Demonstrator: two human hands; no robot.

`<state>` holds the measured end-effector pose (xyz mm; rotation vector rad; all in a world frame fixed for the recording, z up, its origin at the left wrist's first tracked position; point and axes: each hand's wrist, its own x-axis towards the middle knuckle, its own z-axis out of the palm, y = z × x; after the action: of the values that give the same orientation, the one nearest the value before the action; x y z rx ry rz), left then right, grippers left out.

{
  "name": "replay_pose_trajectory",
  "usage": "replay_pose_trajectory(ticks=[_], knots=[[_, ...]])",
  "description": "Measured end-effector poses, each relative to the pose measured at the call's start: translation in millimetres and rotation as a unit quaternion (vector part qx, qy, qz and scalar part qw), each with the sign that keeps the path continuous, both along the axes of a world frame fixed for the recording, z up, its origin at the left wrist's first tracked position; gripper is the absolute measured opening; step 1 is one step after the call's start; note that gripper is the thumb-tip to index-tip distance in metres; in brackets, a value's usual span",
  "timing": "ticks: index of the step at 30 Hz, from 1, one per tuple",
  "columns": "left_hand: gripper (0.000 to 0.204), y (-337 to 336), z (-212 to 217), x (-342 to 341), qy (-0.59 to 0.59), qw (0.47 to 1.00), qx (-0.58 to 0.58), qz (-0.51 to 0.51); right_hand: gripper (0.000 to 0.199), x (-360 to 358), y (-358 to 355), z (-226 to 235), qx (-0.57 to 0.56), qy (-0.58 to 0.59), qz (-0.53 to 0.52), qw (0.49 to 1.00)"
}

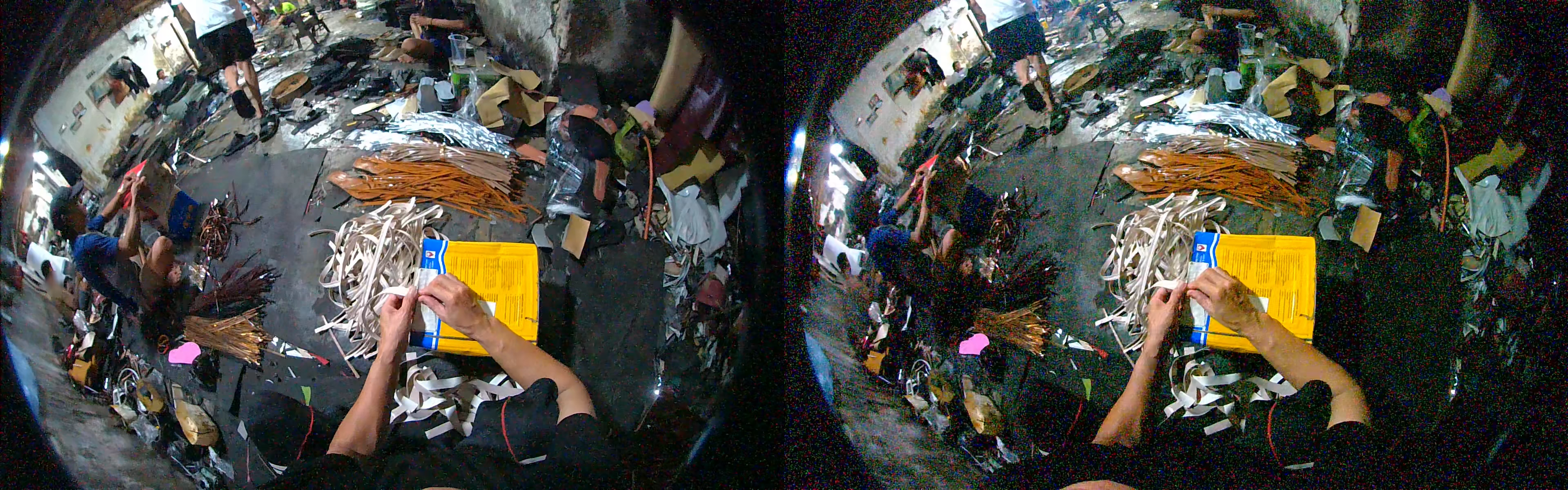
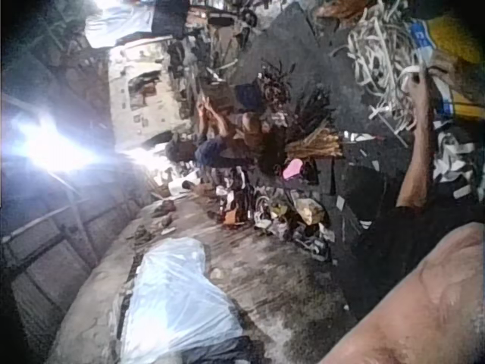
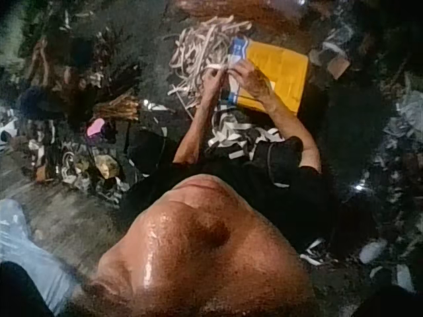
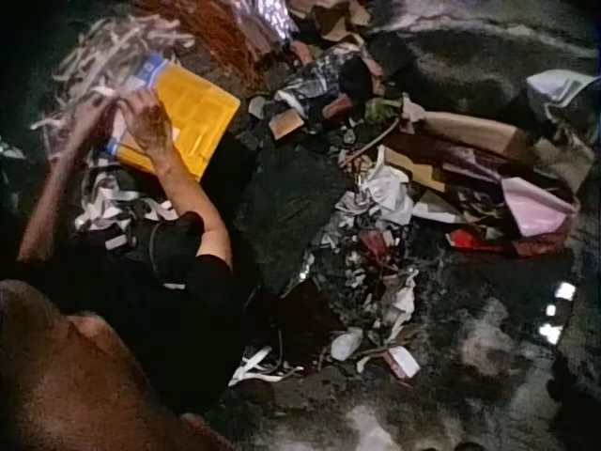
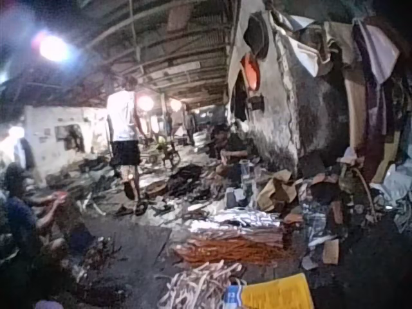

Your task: The person sits on the floor and repeatedly tears white strips from a roll using a yellow box as a guide. They tear each strip by hand and drop it into a growing pile on the floor. The task continues without using any cutting tools.

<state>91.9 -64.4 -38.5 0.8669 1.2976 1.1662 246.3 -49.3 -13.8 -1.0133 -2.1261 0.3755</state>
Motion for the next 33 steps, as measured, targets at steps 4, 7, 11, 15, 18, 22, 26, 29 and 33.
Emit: replay_pose_trajectory(ticks=[4,7,11,15,18,22,26,29,33], knots=[[0.025,5.3,-12.2,-18.7,-0.086,0.988,-0.117,-0.05,0.011,-1.4,-0.8,7.8,-0.017,0.014,0.019,1.0],[0.023,6.4,-23.7,-20.7,-0.193,0.97,-0.134,-0.059,0.011,3.1,-1.7,3.0,-0.011,0.021,0.024,0.999],[0.022,8.1,-33.4,-17.1,-0.299,0.937,-0.168,-0.07,0.011,4.1,-3.3,3.1,-0.007,-0.02,-0.001,1.0],[0.024,8.3,-38.8,-17.0,-0.226,0.968,-0.108,0.009,0.014,0.7,-1.6,6.4,0.019,-0.022,0.01,1.0],[0.025,-0.2,-7.9,-6.7,-0.028,0.999,-0.016,-0.014,0.015,1.5,-2.0,5.6,0.022,-0.028,0.006,0.999],[0.026,0.0,-8.5,-6.7,-0.011,1.0,-0.011,-0.015,0.012,1.1,-3.1,3.4,0.013,-0.026,-0.001,1.0],[0.025,-0.3,3.6,-15.2,-0.098,0.987,-0.116,-0.05,0.012,9.1,-5.1,6.9,0.015,-0.028,0.014,0.999],[0.024,3.1,-15.8,-16.3,-0.167,0.977,-0.121,-0.045,0.011,5.5,-5.4,12.1,-0.016,-0.017,0.012,1.0],[0.027,11.5,-87.1,-28.1,-0.332,0.923,-0.191,-0.019,0.011,-10.7,-0.4,14.0,-0.009,-0.005,0.028,1.0]])
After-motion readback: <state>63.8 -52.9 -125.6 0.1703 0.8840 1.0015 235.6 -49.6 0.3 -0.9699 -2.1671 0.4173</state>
